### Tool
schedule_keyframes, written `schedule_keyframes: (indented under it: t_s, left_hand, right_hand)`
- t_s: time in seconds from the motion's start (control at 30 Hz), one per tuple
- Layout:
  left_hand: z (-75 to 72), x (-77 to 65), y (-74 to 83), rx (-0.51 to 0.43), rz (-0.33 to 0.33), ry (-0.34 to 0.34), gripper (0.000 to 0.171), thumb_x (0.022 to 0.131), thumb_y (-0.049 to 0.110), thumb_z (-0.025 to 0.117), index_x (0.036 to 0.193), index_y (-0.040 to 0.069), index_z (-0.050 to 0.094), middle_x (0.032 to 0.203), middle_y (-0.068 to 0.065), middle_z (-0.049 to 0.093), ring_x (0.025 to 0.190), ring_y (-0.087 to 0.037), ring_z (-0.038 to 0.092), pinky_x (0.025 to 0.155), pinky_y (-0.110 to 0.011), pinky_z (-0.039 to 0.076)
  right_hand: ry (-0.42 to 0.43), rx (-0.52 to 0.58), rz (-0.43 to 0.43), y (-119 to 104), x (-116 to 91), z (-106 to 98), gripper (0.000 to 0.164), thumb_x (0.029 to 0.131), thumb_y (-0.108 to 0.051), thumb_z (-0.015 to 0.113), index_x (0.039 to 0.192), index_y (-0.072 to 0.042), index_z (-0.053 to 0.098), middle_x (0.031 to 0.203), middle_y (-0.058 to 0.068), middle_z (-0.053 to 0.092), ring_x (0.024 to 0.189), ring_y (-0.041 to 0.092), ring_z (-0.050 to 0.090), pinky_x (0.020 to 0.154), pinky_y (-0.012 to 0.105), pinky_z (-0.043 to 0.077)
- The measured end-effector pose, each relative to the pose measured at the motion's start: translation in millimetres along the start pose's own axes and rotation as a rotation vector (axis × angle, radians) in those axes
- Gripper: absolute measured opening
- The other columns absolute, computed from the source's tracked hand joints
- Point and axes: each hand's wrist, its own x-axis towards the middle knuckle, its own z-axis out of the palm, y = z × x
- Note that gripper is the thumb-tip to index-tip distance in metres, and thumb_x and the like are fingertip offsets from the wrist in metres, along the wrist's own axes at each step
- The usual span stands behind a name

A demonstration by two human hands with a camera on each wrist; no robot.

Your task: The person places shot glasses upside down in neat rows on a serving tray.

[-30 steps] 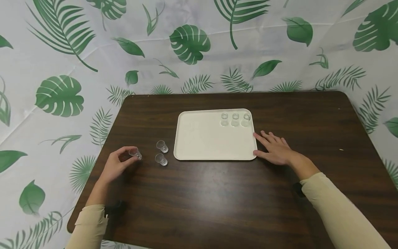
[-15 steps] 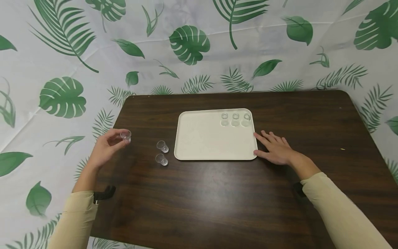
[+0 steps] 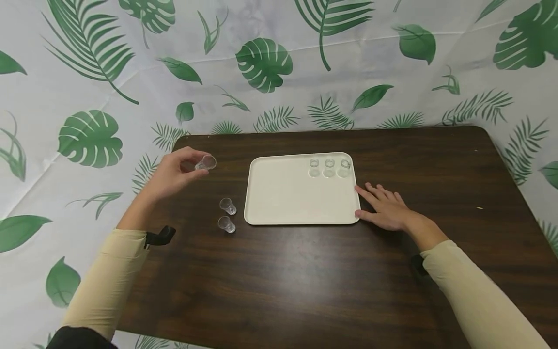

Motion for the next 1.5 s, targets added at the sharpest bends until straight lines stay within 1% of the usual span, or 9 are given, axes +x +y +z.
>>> schedule_keyframes:
  t_s: [0.1,0.17,0.23,0.47,0.6,0.8,1.0,1.27,1.5]
  left_hand:
    - [8.0,16.6,8.5,0.05,0.035,-0.022,0.034,0.084,0.014,0.079,0.117,0.01,0.07,0.101,-0.002,0.066,0.094,-0.019,0.061,0.075,-0.036,0.049]
    - [14.8,27.0,12.9,0.094,0.04,-0.06,0.036,0.084,0.016,0.08,0.118,0.011,0.069,0.103,-0.001,0.067,0.095,-0.019,0.061,0.078,-0.041,0.048]
    - [22.8,37.6,15.3,0.151,0.047,-0.103,0.037,0.084,0.017,0.08,0.118,0.012,0.068,0.104,-0.001,0.067,0.095,-0.019,0.061,0.081,-0.041,0.048]
    - [56.6,78.0,27.2,0.323,0.055,-0.247,0.035,0.086,0.025,0.077,0.118,0.018,0.064,0.101,0.001,0.067,0.086,-0.016,0.06,0.074,-0.039,0.048]
    - [79.0,100.9,36.4,0.407,0.068,-0.315,0.031,0.087,0.025,0.076,0.115,0.018,0.064,0.1,0.002,0.066,0.087,-0.016,0.06,0.074,-0.038,0.049]
    - [111.7,128.5,50.1,0.513,0.082,-0.423,0.026,0.089,0.025,0.073,0.114,0.019,0.067,0.107,0.002,0.065,0.098,-0.016,0.06,0.082,-0.037,0.049]
    - [141.7,144.7,56.5,0.565,0.074,-0.511,0.026,0.091,0.022,0.07,0.116,0.02,0.068,0.113,0.001,0.06,0.106,-0.019,0.054,0.085,-0.036,0.047]
    - [176.0,154.4,60.6,0.634,0.073,-0.535,0.029,0.089,0.013,0.067,0.117,0.019,0.069,0.116,0.002,0.059,0.105,-0.02,0.048,0.083,-0.034,0.047]
    - [196.7,156.3,70.7,0.681,0.06,-0.566,0.032,0.088,0.011,0.065,0.118,0.021,0.069,0.116,0.003,0.058,0.108,-0.02,0.047,0.085,-0.032,0.046]
  right_hand:
    - [0.009,0.004,-0.007,0,-1,0,0.083,0.096,-0.06,0.048,0.159,-0.027,0.007,0.161,0.025,0.006,0.142,0.053,0.0,0.102,0.075,-0.003]
    - [0.015,0.008,-0.016,-3,-2,-1,0.082,0.097,-0.056,0.05,0.159,-0.024,0.009,0.16,0.026,0.007,0.142,0.054,0.001,0.102,0.075,-0.002]
    - [0.015,0.008,-0.019,-7,-3,-2,0.081,0.097,-0.052,0.052,0.159,-0.021,0.01,0.159,0.027,0.008,0.142,0.054,0.002,0.102,0.075,-0.001]
    - [0.0,-0.021,-0.007,-8,-2,-5,0.081,0.098,-0.052,0.051,0.159,-0.017,0.011,0.159,0.028,0.008,0.141,0.055,0.003,0.102,0.075,0.0]
    - [0.017,-0.005,-0.012,-2,-1,-2,0.082,0.096,-0.056,0.051,0.159,-0.021,0.011,0.16,0.026,0.008,0.142,0.053,0.002,0.102,0.075,-0.001]
    - [0.038,-0.002,-0.015,8,2,4,0.084,0.094,-0.065,0.047,0.159,-0.029,0.009,0.161,0.023,0.007,0.143,0.051,0.001,0.103,0.074,-0.003]
    - [0.031,-0.002,-0.014,11,3,5,0.083,0.094,-0.066,0.045,0.159,-0.032,0.006,0.162,0.021,0.005,0.144,0.05,0.0,0.103,0.074,-0.003]
    - [0.037,0.021,-0.032,2,-3,-1,0.081,0.096,-0.056,0.052,0.159,-0.023,0.012,0.16,0.026,0.008,0.142,0.054,0.002,0.101,0.076,-0.002]
    - [0.034,0.008,-0.026,1,-3,0,0.082,0.096,-0.058,0.05,0.159,-0.024,0.011,0.161,0.024,0.007,0.143,0.052,0.002,0.103,0.075,-0.001]
